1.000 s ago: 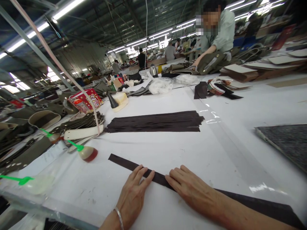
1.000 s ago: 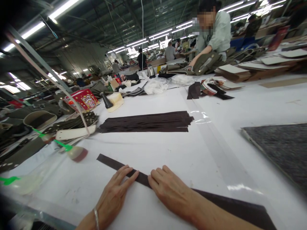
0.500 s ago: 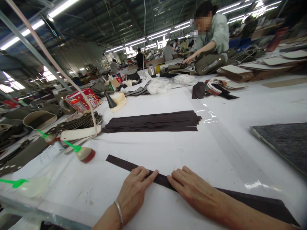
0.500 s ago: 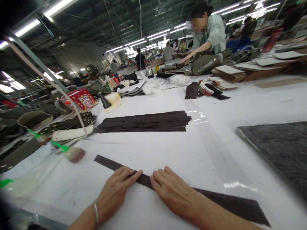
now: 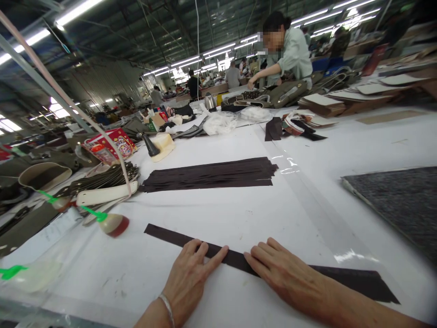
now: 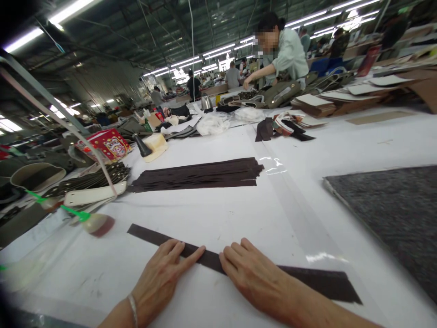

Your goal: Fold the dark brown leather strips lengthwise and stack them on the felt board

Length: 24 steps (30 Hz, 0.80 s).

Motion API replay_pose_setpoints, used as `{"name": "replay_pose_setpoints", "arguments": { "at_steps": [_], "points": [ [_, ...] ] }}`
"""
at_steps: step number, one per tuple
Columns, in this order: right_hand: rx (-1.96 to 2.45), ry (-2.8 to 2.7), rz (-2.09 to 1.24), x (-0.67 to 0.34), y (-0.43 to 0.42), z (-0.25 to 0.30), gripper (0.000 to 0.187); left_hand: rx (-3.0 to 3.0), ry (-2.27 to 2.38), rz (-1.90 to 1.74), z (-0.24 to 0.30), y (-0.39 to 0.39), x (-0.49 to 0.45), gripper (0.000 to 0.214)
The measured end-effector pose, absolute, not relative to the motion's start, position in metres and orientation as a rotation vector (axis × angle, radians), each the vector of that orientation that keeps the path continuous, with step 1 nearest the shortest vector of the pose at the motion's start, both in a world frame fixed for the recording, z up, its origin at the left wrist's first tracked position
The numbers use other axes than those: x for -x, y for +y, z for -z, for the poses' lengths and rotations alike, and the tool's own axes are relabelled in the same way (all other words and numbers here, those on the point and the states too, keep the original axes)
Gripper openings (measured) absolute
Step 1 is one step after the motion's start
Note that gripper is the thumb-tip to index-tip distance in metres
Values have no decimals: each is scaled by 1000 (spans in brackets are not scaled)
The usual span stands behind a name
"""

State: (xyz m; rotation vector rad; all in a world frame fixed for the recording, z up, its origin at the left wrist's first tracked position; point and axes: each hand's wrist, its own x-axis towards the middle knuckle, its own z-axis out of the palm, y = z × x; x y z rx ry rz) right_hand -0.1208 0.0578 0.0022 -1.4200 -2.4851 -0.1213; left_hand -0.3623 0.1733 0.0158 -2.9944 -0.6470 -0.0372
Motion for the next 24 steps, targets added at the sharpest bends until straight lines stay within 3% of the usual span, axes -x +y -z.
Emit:
{"name": "replay_pose_setpoints", "arguments": {
  "at_steps": [10,24],
  "points": [
    [1436,-2514,197,118,54,-6,19,3057,-571,597,-14,141,320,48],
    [1508,-2503,180,99,28,-17,19,3147,-466,538,1,130,310,54]
  ]
}}
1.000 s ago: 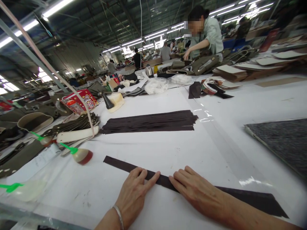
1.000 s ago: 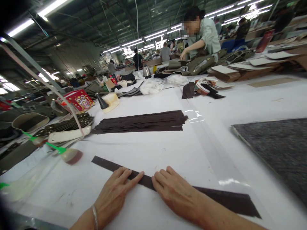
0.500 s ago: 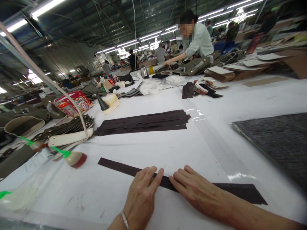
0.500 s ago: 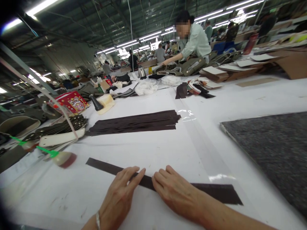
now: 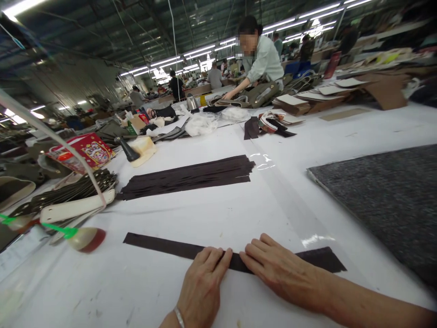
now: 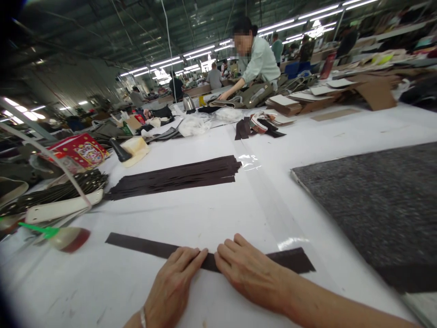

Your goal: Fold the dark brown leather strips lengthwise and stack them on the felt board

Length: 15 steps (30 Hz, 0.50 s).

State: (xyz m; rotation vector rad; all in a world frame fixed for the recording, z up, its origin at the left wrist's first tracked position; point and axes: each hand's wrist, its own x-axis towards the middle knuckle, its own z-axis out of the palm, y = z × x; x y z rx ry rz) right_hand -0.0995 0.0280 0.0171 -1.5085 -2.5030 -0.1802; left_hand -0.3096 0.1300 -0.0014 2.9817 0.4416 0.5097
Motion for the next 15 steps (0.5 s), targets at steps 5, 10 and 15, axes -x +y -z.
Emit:
{"name": "replay_pose_setpoints", "arguments": {
  "at_steps": [5,10,15],
  "points": [
    [1563,-2406,83,95,24,-14,23,-2954,475,-475,-1,128,306,57],
    [1613,-2333,-49,92,28,-10,19,-2981,485,-471,-3,127,305,55],
    [1582,-2374,-59,86,22,-13,24,-3046,451,-472,-4,128,306,61]
  ]
}}
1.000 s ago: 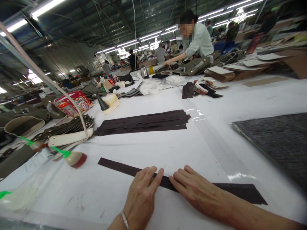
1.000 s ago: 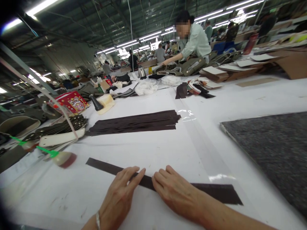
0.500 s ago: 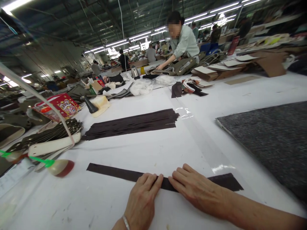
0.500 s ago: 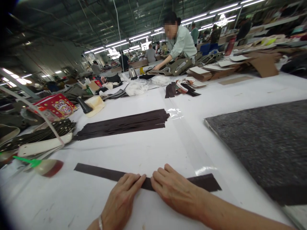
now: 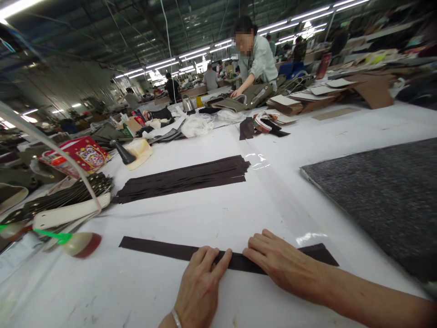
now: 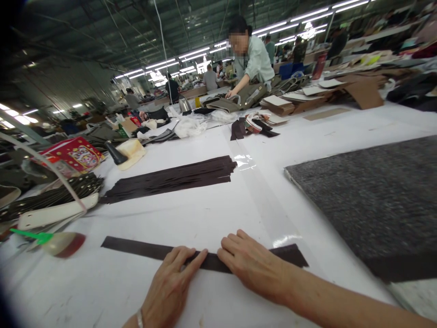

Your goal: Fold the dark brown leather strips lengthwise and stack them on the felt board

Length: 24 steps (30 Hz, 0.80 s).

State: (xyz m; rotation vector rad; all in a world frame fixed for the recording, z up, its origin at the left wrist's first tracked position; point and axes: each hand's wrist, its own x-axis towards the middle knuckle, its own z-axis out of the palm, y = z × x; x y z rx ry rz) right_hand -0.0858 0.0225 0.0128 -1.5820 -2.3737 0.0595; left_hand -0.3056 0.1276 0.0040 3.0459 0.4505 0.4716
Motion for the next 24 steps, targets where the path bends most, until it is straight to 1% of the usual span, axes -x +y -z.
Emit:
{"name": "replay_pose_setpoints", "arguments": {
  "at_steps": [6,12,17,24],
  "points": [
    [1524,-2466,97,82,17,-13,14,-3115,438,-385,-5,127,304,66],
    [1534,-2502,155,79,11,-15,18,-3158,419,-334,-10,123,299,70],
    [1533,-2500,140,74,4,-15,22,-3186,430,-241,-11,120,295,79],
    [1559,-2490,123,63,-12,-16,27,-3239,441,-230,-8,118,293,86]
  ]
}}
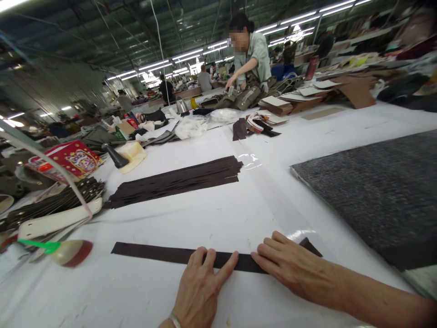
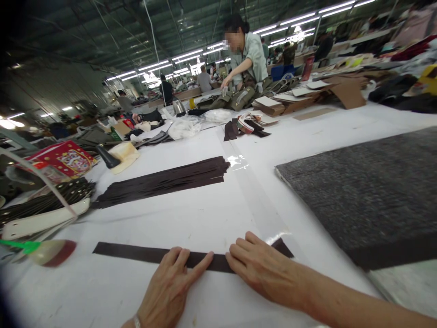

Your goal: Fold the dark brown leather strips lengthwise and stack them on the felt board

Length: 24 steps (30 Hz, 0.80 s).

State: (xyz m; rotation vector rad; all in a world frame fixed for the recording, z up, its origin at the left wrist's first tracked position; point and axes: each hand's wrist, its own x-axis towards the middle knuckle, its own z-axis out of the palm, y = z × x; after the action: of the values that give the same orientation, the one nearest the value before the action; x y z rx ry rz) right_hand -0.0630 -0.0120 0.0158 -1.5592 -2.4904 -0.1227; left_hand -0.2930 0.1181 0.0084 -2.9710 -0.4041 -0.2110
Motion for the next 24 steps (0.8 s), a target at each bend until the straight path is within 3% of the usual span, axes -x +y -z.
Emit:
{"name": "replay_pose_setpoints", "arguments": {
  "at_steps": [5,12,24],
  "points": [
    [1604,-2443,75,57,-20,-12,29,2988,-384,283,-9,119,295,81],
    [1610,-2412,124,58,-16,-14,23,3158,-360,575,-12,103,265,52],
    [1642,-2424,98,55,-22,-16,17,3407,-331,536,-7,104,257,45]
  ]
}}
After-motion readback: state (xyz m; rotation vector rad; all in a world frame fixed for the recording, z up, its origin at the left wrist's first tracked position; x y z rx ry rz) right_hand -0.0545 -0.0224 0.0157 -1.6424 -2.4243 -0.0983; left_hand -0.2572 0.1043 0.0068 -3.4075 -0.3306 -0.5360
